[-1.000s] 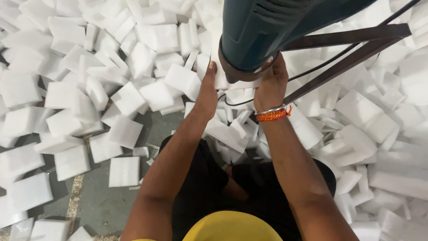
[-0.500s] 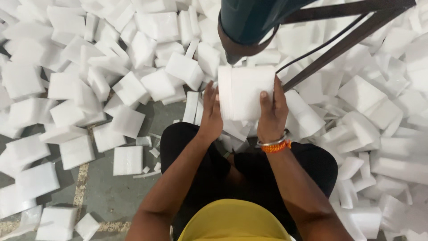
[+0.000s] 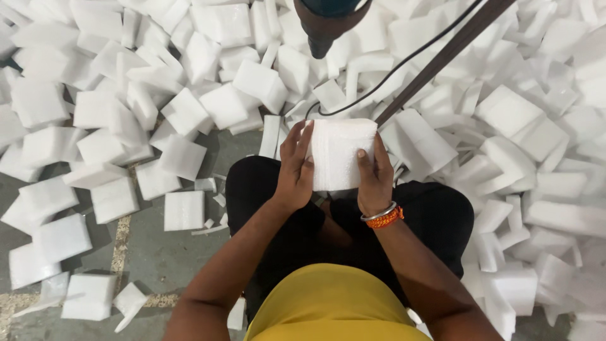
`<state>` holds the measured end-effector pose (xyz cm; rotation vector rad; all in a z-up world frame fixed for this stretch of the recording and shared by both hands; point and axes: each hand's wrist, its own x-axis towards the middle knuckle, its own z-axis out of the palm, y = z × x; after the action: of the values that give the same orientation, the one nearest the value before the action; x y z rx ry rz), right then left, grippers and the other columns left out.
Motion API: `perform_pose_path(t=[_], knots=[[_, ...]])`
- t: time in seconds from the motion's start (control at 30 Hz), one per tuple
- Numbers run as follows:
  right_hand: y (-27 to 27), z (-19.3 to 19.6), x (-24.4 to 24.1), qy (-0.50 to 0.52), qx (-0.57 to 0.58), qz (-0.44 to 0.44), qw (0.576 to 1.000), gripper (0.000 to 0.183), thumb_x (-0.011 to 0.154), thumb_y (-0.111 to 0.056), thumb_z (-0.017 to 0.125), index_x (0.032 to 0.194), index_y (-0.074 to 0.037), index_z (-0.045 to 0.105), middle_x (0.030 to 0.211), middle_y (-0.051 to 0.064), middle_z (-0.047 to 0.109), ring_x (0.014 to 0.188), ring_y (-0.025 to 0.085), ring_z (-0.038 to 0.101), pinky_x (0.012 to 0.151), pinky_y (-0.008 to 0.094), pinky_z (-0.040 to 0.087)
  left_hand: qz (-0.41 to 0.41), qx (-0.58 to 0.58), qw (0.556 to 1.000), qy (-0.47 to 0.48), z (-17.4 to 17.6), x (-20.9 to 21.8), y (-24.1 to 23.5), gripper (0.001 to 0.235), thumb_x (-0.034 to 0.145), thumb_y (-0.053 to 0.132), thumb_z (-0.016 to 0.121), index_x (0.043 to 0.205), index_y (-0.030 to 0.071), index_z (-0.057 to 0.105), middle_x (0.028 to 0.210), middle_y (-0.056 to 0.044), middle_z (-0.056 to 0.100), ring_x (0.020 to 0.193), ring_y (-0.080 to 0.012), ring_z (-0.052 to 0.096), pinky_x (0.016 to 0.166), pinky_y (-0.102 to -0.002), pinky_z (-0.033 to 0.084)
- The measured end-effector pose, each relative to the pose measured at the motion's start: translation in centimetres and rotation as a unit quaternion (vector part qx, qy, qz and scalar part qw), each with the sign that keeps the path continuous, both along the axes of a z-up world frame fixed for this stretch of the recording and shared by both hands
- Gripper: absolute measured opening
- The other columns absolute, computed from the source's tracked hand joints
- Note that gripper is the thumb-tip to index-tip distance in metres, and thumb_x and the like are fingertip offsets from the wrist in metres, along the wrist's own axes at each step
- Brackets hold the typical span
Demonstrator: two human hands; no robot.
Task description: The person sits on the floor surrounded by white foam pieces and repeatedly picks up two pieces, aligns them, and presses them together under a stationary heat gun to bond them. The person then places the joined pieces aside and repeats the process with new pieces.
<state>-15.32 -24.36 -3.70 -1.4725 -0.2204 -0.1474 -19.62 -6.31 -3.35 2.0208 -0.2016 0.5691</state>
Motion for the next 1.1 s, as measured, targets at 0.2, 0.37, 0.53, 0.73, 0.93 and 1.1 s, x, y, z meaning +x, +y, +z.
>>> perform_pose_path(t=[0.2, 0.37, 0.53, 0.73, 0.93, 1.1], knots=[[-0.6, 0.2, -0.5, 0.0, -0.033, 0.007, 0.999, 0.054, 0.104, -0.01, 0.058, 0.154, 0.003, 0.044, 0.138, 0.016, 0.065, 0.117, 0.017, 0.063, 0.101, 0.032, 0.052, -0.025, -0.034, 0.998, -0.04, -0.6, -0.1, -0.2, 0.059, 0.104, 0.015, 0.039, 0.162, 0.004, 0.031, 0.166, -0.022, 0.03, 0.156, -0.0408, 0.03, 0.13, -0.05, 0.024], [-1.5, 0.9, 0.1, -0.003, -0.152, 0.005, 0.988, 0.056, 0.104, -0.02, 0.059, 0.153, 0.003, 0.043, 0.141, 0.017, 0.064, 0.122, 0.019, 0.065, 0.102, 0.032, 0.052, -0.073, -0.062, 0.995, -0.022, -0.4, -0.2, 0.5, 0.066, 0.1, 0.009, 0.041, 0.164, 0.004, 0.024, 0.168, -0.023, 0.025, 0.157, -0.0401, 0.028, 0.129, -0.05, 0.027], [-2.2, 0.9, 1.2, -0.077, -0.126, 0.025, 0.989, 0.057, 0.109, -0.023, 0.057, 0.156, 0.005, 0.039, 0.151, 0.021, 0.055, 0.138, 0.024, 0.056, 0.113, 0.037, 0.047, -0.092, -0.119, 0.988, 0.04, 0.5, -0.2, 1.3, 0.075, 0.096, 0.007, 0.051, 0.164, 0.006, 0.021, 0.17, -0.023, 0.022, 0.156, -0.0391, 0.031, 0.125, -0.052, 0.031], [-3.1, 0.0, 1.8, -0.023, -0.04, 0.04, 0.998, 0.058, 0.108, -0.022, 0.057, 0.157, 0.003, 0.037, 0.142, 0.018, 0.06, 0.127, 0.022, 0.058, 0.108, 0.036, 0.048, -0.081, 0.042, 0.995, -0.049, 2.0, 0.5, 3.0, 0.089, 0.086, 0.02, 0.069, 0.164, 0.011, 0.027, 0.17, -0.022, 0.025, 0.159, -0.0425, 0.026, 0.129, -0.058, 0.03], [-2.6, -0.5, 2.4, 0.019, -0.035, 0.048, 0.998, 0.059, 0.107, -0.02, 0.061, 0.156, 0.001, 0.038, 0.14, 0.017, 0.059, 0.125, 0.02, 0.057, 0.104, 0.035, 0.048, -0.032, 0.237, 0.971, 0.014, 2.4, 0.4, 0.5, 0.096, 0.062, 0.045, 0.089, 0.145, 0.014, 0.053, 0.158, -0.031, 0.021, 0.145, -0.0502, 0.026, 0.114, -0.066, 0.026], [-2.9, 0.6, 1.5, -0.012, -0.058, 0.126, 0.99, 0.062, 0.106, -0.027, 0.06, 0.158, -0.002, 0.038, 0.136, 0.013, 0.066, 0.117, 0.019, 0.064, 0.098, 0.033, 0.053, 0.075, 0.148, 0.985, 0.052, 0.7, 1.1, -0.4, 0.078, 0.073, 0.028, 0.078, 0.146, 0.011, 0.059, 0.154, -0.025, 0.051, 0.136, -0.0398, 0.055, 0.109, -0.044, 0.05]])
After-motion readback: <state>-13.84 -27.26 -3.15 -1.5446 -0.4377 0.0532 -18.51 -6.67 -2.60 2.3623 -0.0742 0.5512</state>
